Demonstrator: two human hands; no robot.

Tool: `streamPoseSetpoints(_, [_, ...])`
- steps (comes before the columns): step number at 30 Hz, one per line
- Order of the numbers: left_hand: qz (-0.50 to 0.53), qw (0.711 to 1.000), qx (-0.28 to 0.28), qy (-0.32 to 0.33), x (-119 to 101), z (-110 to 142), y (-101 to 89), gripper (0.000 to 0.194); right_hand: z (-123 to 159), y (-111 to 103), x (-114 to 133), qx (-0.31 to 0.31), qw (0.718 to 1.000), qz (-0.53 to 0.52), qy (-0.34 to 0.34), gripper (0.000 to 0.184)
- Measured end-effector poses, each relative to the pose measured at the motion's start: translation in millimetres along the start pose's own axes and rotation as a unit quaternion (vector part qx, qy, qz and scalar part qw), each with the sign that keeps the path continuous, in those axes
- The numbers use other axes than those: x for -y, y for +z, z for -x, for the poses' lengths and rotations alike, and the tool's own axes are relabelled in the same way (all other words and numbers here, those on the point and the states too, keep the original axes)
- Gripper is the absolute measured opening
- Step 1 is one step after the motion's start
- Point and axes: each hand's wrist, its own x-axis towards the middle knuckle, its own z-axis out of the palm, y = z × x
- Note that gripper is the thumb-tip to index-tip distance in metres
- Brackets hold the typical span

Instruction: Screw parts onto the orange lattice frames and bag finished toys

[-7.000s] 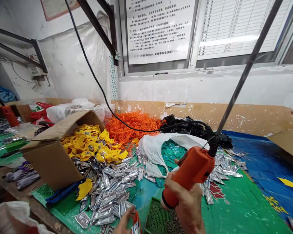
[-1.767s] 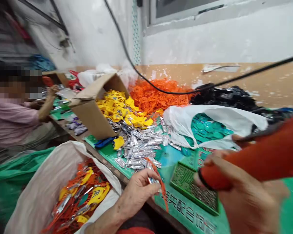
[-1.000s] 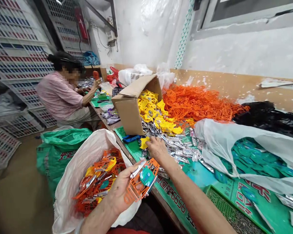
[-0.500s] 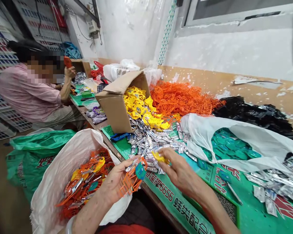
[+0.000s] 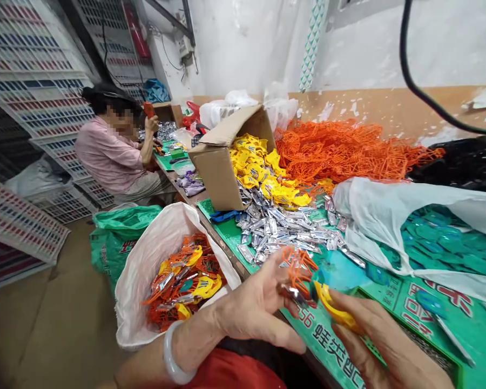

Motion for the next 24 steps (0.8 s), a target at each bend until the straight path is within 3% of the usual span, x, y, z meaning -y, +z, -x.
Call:
streamPoseSetpoints(3, [-0.193, 0.979, -0.060, 0.039, 5, 0, 1.0, 0.036, 3, -3, 7, 0.004, 0.999, 0.028, -0.032, 0.029])
streamPoseSetpoints(5, [-0.215, 0.973, -0.082, 0.034, 8, -2, -0.5, 0.022, 2, -9, 17, 0.018, 0.998, 0.044, -0.040, 0.032])
streamPoseSetpoints(7, [-0.212, 0.974, -0.084, 0.004, 10, -4, -2.5, 0.017, -1, -19, 26, 0.045, 0.998, 0.039, -0.022, 0.031])
streamPoseSetpoints(10, [-0.156, 0.986, -0.029, -0.060, 8, -8, -2.5, 0.021, -6, -31, 38, 0.105, 0.994, 0.007, 0.037, 0.027])
streamPoseSetpoints(14, [-0.148, 0.984, 0.015, -0.100, 7, -9, 3.6, 0.028, -14, -24, 47, 0.147, 0.987, -0.001, 0.066, 0.025])
streamPoseSetpoints(19, [-0.186, 0.973, 0.042, -0.132, 15, -7, 6.3, 0.029, -19, 4, 47, 0.087, 0.993, 0.071, 0.045, 0.021])
streamPoseSetpoints(24, [-0.187, 0.977, -0.013, -0.098, 25, -6, 8.1, 0.005, -9, 25, 44, -0.007, 0.995, 0.098, 0.021, 0.033])
